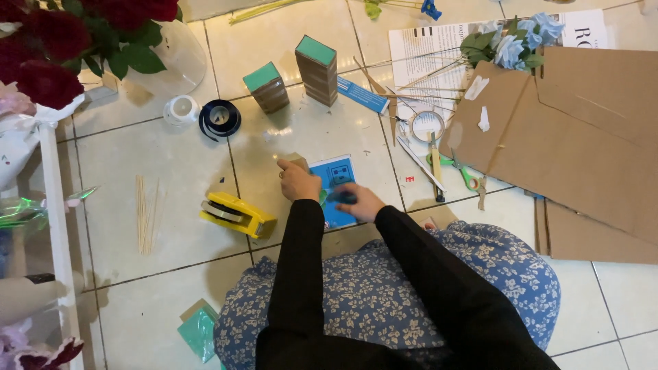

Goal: Wrapping green floral foam blocks with cardboard and blue paper, then cutting the paper to size.

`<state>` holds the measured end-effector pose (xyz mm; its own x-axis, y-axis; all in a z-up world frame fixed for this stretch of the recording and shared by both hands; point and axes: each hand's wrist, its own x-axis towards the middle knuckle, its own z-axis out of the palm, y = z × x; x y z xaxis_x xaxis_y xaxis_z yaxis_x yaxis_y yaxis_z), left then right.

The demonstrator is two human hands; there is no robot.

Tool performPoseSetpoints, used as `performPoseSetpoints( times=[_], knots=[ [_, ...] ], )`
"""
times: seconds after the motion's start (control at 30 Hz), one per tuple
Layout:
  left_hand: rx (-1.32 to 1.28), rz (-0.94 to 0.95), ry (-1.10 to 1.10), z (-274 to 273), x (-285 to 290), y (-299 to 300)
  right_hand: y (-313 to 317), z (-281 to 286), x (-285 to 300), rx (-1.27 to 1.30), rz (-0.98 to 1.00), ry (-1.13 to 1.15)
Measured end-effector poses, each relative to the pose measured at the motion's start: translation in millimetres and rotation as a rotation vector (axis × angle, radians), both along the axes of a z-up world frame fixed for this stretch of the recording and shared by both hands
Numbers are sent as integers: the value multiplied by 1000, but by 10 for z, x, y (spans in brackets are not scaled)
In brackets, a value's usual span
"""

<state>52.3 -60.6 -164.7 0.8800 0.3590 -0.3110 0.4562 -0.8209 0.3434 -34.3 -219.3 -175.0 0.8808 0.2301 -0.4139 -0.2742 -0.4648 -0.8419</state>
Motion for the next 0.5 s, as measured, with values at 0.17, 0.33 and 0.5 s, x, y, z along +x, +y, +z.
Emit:
performPoseSetpoints(
  times=[0.17, 0.33, 0.5],
  knots=[
    [7, -22, -17, 53, -23, 14, -765, -887, 355, -368, -340, -69],
    [-3, -36, -22, 90, -58, 42, -1238, -733, 410, -434, -705, -74],
    [-124, -77, -15, 298, -239, 194, -756, -318, 397, -219, -584, -115]
  ],
)
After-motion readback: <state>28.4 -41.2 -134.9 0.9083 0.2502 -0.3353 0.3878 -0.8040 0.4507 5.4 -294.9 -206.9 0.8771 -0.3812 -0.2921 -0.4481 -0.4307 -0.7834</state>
